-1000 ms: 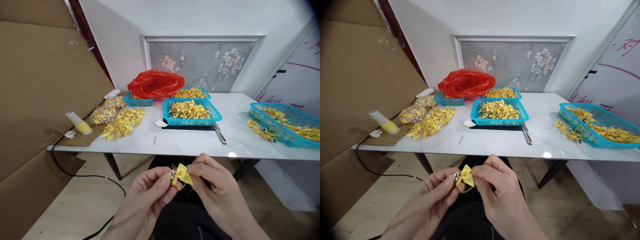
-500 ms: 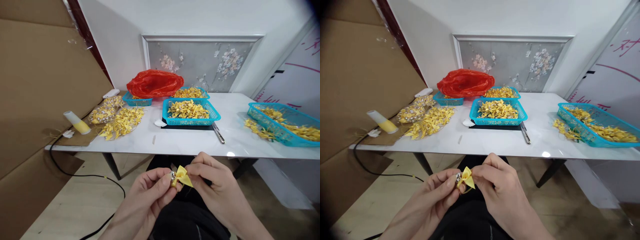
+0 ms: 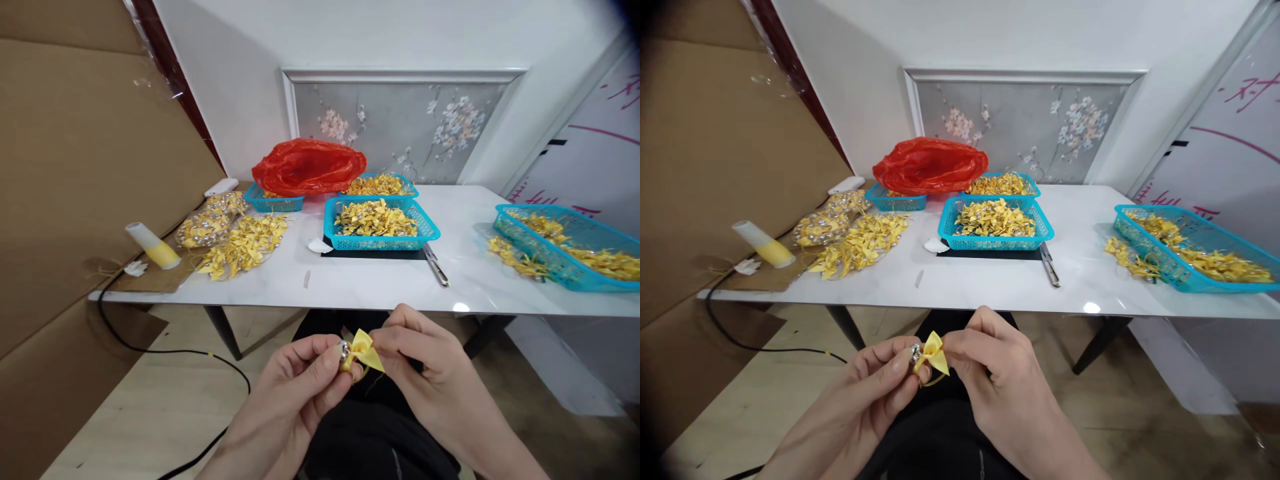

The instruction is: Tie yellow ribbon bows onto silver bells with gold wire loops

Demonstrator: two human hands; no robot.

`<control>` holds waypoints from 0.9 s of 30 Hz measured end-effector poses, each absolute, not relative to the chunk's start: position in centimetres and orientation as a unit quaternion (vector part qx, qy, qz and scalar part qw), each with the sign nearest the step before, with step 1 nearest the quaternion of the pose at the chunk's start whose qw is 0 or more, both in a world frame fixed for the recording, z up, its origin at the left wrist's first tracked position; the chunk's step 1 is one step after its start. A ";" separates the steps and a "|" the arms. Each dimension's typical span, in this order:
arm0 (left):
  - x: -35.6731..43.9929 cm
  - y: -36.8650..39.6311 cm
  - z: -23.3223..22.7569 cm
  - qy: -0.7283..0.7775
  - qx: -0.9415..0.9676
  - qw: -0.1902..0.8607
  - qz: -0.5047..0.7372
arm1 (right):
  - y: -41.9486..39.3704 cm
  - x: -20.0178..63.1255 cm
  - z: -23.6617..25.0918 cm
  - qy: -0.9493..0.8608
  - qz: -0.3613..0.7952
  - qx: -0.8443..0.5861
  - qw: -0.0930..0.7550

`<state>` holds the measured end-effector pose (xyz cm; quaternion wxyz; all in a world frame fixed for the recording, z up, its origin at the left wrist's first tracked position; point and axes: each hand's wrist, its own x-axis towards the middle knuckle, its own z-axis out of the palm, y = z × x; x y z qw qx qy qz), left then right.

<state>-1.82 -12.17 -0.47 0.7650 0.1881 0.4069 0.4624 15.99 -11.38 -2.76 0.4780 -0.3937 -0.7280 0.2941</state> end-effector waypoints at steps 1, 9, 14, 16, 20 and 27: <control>-1.8 -12.2 -0.5 0.409 0.187 0.764 0.462 | -11.4 16.0 -2.8 -0.729 0.295 -0.394 0.476; -1.8 -12.2 -0.7 0.393 0.194 0.767 0.469 | -11.4 15.8 -2.9 -0.725 0.300 -0.405 0.469; -1.8 -12.3 -0.9 0.407 0.229 0.744 0.477 | -11.7 15.6 -2.8 -0.726 0.293 -0.410 0.468; -1.7 -12.5 -1.0 0.421 0.279 0.714 0.485 | -11.8 15.5 -2.7 -0.727 0.286 -0.409 0.473; -1.7 -12.7 -1.4 0.434 0.357 0.656 0.504 | -11.9 15.3 -2.8 -0.726 0.271 -0.409 0.482; -1.7 -12.6 -1.9 0.458 0.413 0.595 0.515 | -11.6 15.0 -3.6 -0.706 0.257 -0.405 0.522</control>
